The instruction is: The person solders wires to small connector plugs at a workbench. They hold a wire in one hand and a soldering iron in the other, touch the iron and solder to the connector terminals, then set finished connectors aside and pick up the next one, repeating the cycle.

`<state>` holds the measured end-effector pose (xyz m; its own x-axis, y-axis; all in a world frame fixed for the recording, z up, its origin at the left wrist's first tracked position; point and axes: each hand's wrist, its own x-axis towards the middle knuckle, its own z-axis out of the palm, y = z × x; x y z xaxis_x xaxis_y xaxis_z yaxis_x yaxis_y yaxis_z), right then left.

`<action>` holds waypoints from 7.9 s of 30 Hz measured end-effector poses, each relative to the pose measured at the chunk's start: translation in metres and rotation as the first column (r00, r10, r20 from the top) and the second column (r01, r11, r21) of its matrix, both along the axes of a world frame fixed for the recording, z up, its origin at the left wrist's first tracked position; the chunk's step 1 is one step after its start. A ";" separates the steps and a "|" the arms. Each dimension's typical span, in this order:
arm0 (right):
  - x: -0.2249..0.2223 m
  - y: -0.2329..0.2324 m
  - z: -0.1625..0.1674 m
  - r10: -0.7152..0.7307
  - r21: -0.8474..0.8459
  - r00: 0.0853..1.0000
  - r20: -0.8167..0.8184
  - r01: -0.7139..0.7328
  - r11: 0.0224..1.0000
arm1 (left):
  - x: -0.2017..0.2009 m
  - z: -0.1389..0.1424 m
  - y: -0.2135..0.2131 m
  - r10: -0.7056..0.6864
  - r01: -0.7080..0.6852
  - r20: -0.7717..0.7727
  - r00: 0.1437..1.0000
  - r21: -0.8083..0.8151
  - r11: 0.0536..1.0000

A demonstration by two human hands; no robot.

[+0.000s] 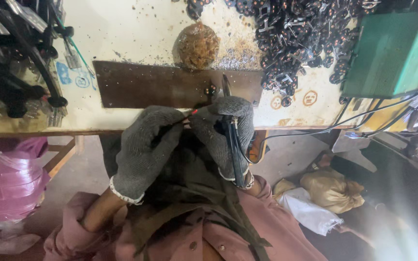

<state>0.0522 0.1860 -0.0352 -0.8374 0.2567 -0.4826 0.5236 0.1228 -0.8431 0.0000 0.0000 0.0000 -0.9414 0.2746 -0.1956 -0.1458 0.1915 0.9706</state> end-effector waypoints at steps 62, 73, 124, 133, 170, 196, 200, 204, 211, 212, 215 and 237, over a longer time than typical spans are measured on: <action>-0.045 0.003 -0.002 0.516 0.614 0.768 -0.378 -0.210 0.761 | -0.056 -0.030 -0.005 -0.253 0.151 -0.251 0.934 -0.364 0.919; -0.002 0.045 -0.021 0.562 0.585 0.660 -0.499 -0.222 0.780 | -0.042 -0.036 0.004 -0.316 0.130 -0.326 0.891 -0.483 0.866; -0.012 0.038 -0.014 0.026 -0.365 0.990 -0.142 -0.077 0.928 | -0.045 -0.036 0.017 -0.358 0.178 -0.256 0.898 -0.534 0.827; -0.019 0.032 -0.012 0.431 0.363 0.698 -0.572 -0.256 0.896 | -0.047 -0.034 0.017 -0.368 0.194 -0.228 0.902 -0.547 0.814; -0.033 0.014 0.004 0.196 0.458 0.801 -0.566 0.108 0.882 | -0.044 -0.028 0.026 -0.384 0.198 -0.275 0.882 -0.523 0.829; 0.018 0.009 -0.007 0.313 0.397 0.820 -0.480 -0.115 0.911 | -0.031 -0.023 0.031 -0.287 0.094 -0.348 0.892 -0.479 0.873; 0.006 0.011 0.004 0.277 0.486 0.941 -0.197 -0.151 0.861 | -0.031 -0.022 0.035 -0.299 0.112 -0.261 0.918 -0.551 0.827; -0.006 0.016 -0.003 0.258 0.559 0.943 -0.212 -0.099 0.823 | -0.029 -0.014 0.025 -0.229 0.170 -0.095 0.969 -0.421 0.891; 0.005 0.020 -0.028 0.307 0.458 0.943 -0.125 -0.220 0.861 | -0.022 -0.019 0.003 -0.256 0.235 -0.139 0.956 -0.154 0.960; 0.004 0.017 -0.029 0.205 0.321 0.970 -0.129 -0.154 0.934 | -0.022 -0.022 0.004 -0.257 0.245 -0.107 0.960 -0.118 0.962; -0.001 0.012 -0.022 0.192 0.229 0.975 -0.110 -0.163 0.960 | -0.024 -0.025 0.006 -0.169 0.174 -0.165 0.972 0.012 0.985; -0.003 0.021 -0.023 0.298 0.473 0.913 -0.277 -0.141 0.870 | -0.028 -0.031 0.004 -0.196 0.193 -0.103 0.975 -0.035 0.980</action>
